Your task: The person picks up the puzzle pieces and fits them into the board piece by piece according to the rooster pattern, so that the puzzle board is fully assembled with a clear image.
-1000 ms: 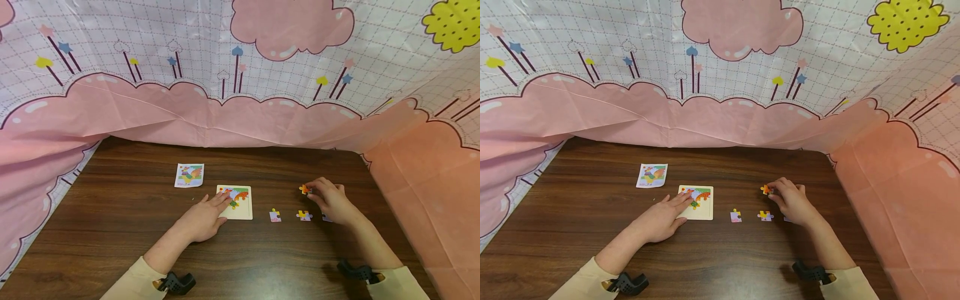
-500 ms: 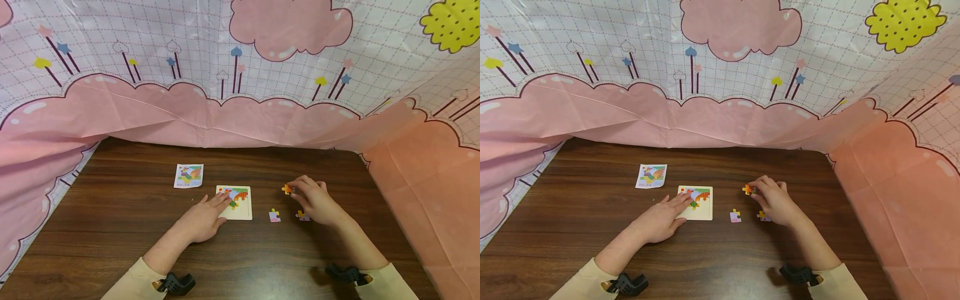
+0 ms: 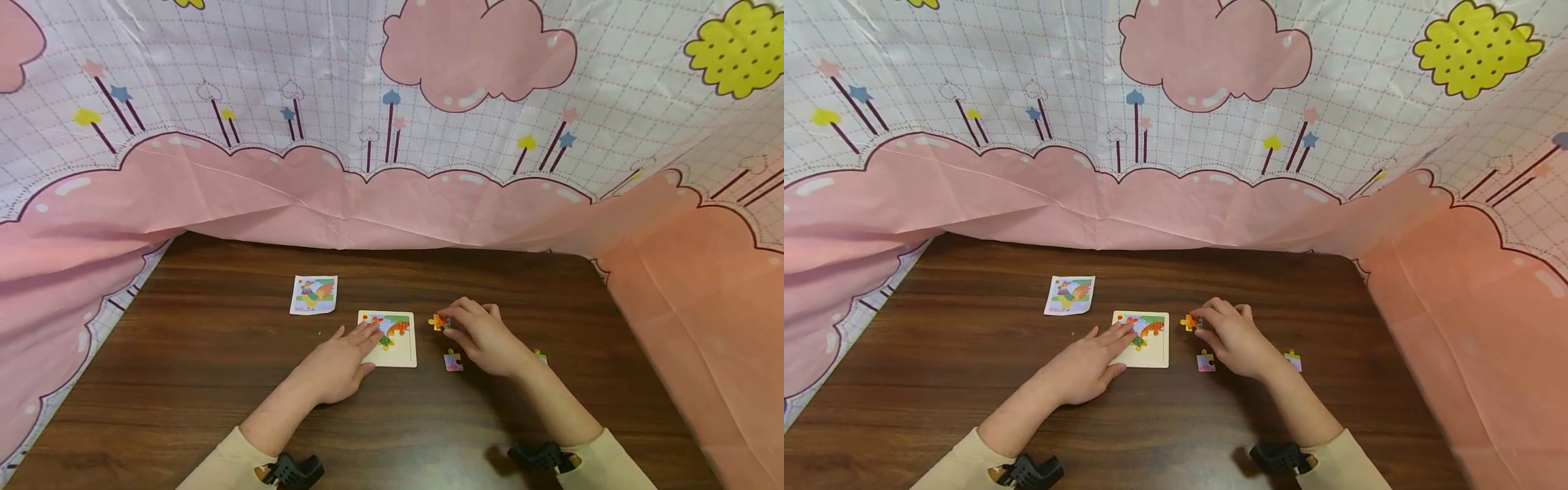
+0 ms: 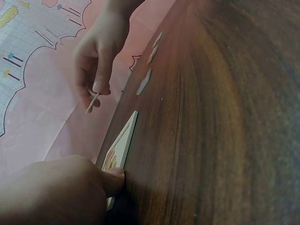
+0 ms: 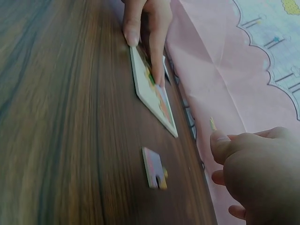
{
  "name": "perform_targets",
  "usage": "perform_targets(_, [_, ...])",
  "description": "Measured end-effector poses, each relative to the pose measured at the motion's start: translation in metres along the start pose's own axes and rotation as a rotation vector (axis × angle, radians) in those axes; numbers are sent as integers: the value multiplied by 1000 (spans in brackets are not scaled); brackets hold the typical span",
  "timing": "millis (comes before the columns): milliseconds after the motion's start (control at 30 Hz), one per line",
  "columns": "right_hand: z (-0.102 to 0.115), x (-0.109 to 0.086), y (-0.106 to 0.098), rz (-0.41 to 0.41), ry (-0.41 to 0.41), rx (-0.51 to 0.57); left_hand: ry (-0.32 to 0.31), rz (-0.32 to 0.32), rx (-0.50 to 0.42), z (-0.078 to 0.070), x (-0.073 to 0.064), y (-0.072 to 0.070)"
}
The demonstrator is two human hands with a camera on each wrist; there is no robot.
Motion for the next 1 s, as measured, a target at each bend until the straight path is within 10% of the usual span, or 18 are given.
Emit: perform_targets(1000, [18,27,39,17,-81,-47,20,-18,35,0,0,0])
Point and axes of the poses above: each hand's wrist, its own x-axis towards the middle knuckle, its own y-axis out of the palm, z = x × y, the point moved 1 cm from there along x, towards the middle knuckle, and after that the axes turned 4 degrees about x, right-handed, at the moved point
